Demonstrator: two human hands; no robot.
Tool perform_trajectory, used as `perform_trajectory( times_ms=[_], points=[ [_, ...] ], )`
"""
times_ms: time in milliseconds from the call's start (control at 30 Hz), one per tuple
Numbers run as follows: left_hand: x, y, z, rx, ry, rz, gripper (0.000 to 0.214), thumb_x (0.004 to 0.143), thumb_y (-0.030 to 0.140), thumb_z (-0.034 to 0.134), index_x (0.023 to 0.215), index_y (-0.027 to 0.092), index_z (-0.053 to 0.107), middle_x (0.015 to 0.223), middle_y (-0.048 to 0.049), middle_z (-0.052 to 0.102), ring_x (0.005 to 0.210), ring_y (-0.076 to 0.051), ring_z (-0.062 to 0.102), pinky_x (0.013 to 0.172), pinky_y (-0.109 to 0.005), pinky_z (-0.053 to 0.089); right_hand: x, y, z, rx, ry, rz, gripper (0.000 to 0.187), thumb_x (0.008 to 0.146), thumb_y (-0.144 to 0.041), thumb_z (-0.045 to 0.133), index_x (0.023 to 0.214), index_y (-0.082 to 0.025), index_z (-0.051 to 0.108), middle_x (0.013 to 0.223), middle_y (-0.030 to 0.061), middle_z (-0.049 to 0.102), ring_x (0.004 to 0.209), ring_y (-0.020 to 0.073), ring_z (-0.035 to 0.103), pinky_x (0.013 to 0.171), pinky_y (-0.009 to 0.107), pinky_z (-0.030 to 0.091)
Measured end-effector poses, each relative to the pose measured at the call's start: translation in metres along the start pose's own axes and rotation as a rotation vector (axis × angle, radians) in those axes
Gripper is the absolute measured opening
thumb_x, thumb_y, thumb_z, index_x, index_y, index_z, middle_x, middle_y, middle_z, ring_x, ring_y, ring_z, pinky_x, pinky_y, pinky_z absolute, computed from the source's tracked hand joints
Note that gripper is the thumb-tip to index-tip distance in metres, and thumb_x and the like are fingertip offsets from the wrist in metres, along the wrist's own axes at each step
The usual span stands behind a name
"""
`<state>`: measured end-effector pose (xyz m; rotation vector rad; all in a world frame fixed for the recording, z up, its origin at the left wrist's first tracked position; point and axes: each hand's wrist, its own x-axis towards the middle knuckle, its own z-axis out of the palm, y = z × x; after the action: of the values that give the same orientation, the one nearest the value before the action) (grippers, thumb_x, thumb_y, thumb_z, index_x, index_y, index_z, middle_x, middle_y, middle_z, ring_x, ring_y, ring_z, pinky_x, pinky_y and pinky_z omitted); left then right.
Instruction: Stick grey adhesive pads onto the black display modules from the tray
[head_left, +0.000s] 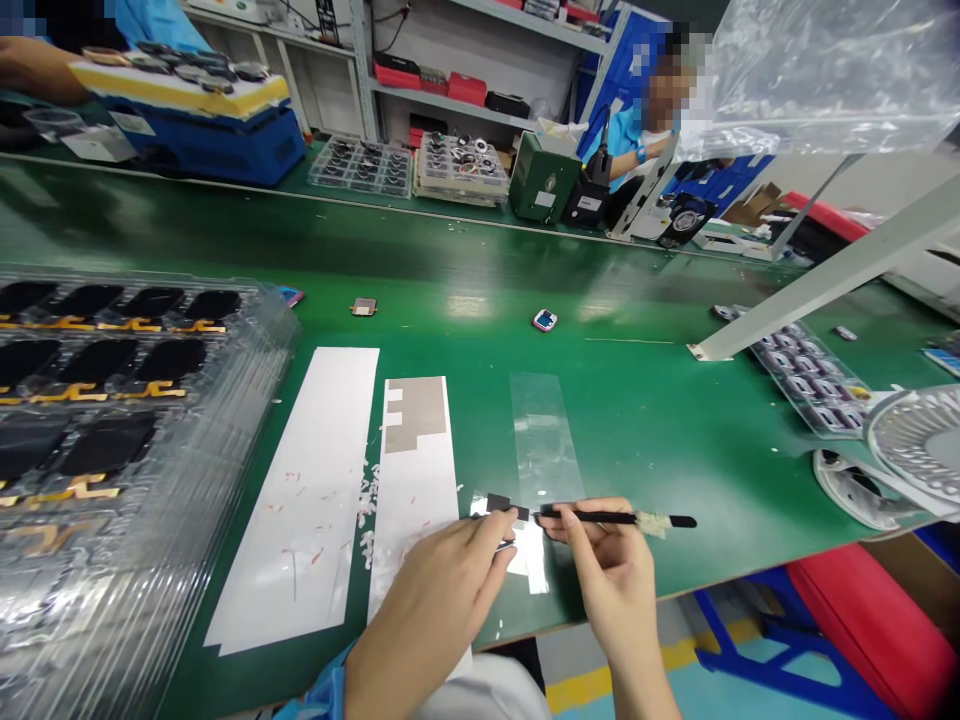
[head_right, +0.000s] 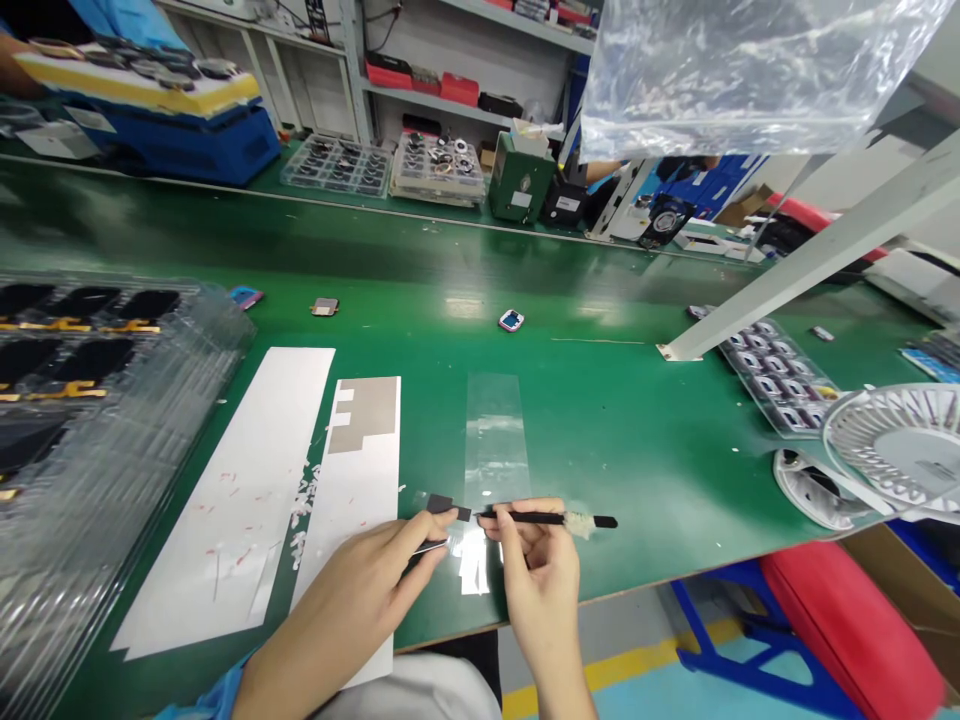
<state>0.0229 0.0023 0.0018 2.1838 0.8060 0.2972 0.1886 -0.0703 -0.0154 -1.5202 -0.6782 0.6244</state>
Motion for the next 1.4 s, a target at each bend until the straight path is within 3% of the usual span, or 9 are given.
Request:
perform_trajectory(
  times_ms=[233, 500, 833, 1033, 1267, 1400],
  points=[
    [0.0023, 0.0018, -0.0005, 0.096, -0.032, 0.070, 0.026, 0.100, 0.016, 0.038, 0.124, 0.020, 0.046, 0.110, -0.0121, 0.070, 0.095, -0.030, 0.068, 0.077, -0.047, 0.056, 0.0017, -0.0008, 0.0038, -0.005, -0.034, 0.087, 0.027, 0.080, -0.037, 0.075, 0.089, -0.016, 0.061, 0.087, 0.0080, 0.071, 0.076, 0.0218, 0.075, 0.072, 0.032, 0.064],
    [0.0018, 0.0004, -0.0002, 0.106, 0.000, 0.077, 0.020, 0.098, 0.013, 0.042, 0.117, 0.020, 0.047, 0.110, -0.0095, 0.071, 0.096, -0.027, 0.069, 0.077, -0.045, 0.059, 0.0014, 0.0009, 0.0029, -0.002, -0.006, 0.091, 0.029, 0.077, -0.038, 0.077, 0.086, -0.016, 0.061, 0.088, 0.0054, 0.068, 0.074, 0.0208, 0.075, 0.071, 0.028, 0.064],
    [0.0025, 0.0017, -0.0004, 0.115, -0.011, 0.076, 0.021, 0.099, 0.015, 0.041, 0.119, 0.021, 0.046, 0.109, -0.0085, 0.071, 0.094, -0.027, 0.069, 0.076, -0.045, 0.059, 0.0009, 0.0009, 0.0042, -0.022, 0.001, 0.123, 0.032, 0.077, -0.039, 0.077, 0.087, -0.015, 0.058, 0.081, 0.0072, 0.072, 0.073, 0.0220, 0.076, 0.070, 0.029, 0.064],
    [0.0021, 0.0010, -0.0001, 0.121, -0.012, 0.074, 0.025, 0.100, 0.015, 0.040, 0.124, 0.021, 0.044, 0.109, -0.0091, 0.070, 0.094, -0.027, 0.069, 0.076, -0.044, 0.058, -0.0003, 0.0026, 0.0081, -0.001, 0.049, 0.071, 0.031, 0.075, -0.039, 0.078, 0.085, -0.016, 0.059, 0.083, 0.0039, 0.067, 0.069, 0.0203, 0.075, 0.067, 0.028, 0.064],
    [-0.0008, 0.0006, 0.0002, -0.047, 0.019, -0.009, 0.020, 0.099, 0.017, 0.041, 0.115, 0.024, 0.049, 0.110, -0.0055, 0.069, 0.096, -0.025, 0.067, 0.080, -0.040, 0.054, -0.0009, -0.0005, 0.0056, 0.035, 0.075, 0.006, 0.027, 0.080, -0.035, 0.075, 0.088, -0.019, 0.056, 0.083, 0.0041, 0.069, 0.071, 0.0219, 0.076, 0.068, 0.031, 0.064],
    [-0.0012, 0.0045, -0.0063, -0.179, 0.049, -0.098, 0.013, 0.096, 0.021, 0.047, 0.100, 0.025, 0.059, 0.088, 0.0013, 0.071, 0.073, -0.018, 0.066, 0.069, -0.029, 0.051, -0.0021, -0.0053, 0.0027, 0.053, 0.079, -0.052, 0.022, 0.083, -0.029, 0.073, 0.091, -0.020, 0.054, 0.080, 0.0050, 0.073, 0.073, 0.0224, 0.076, 0.067, 0.031, 0.064]
  ],
)
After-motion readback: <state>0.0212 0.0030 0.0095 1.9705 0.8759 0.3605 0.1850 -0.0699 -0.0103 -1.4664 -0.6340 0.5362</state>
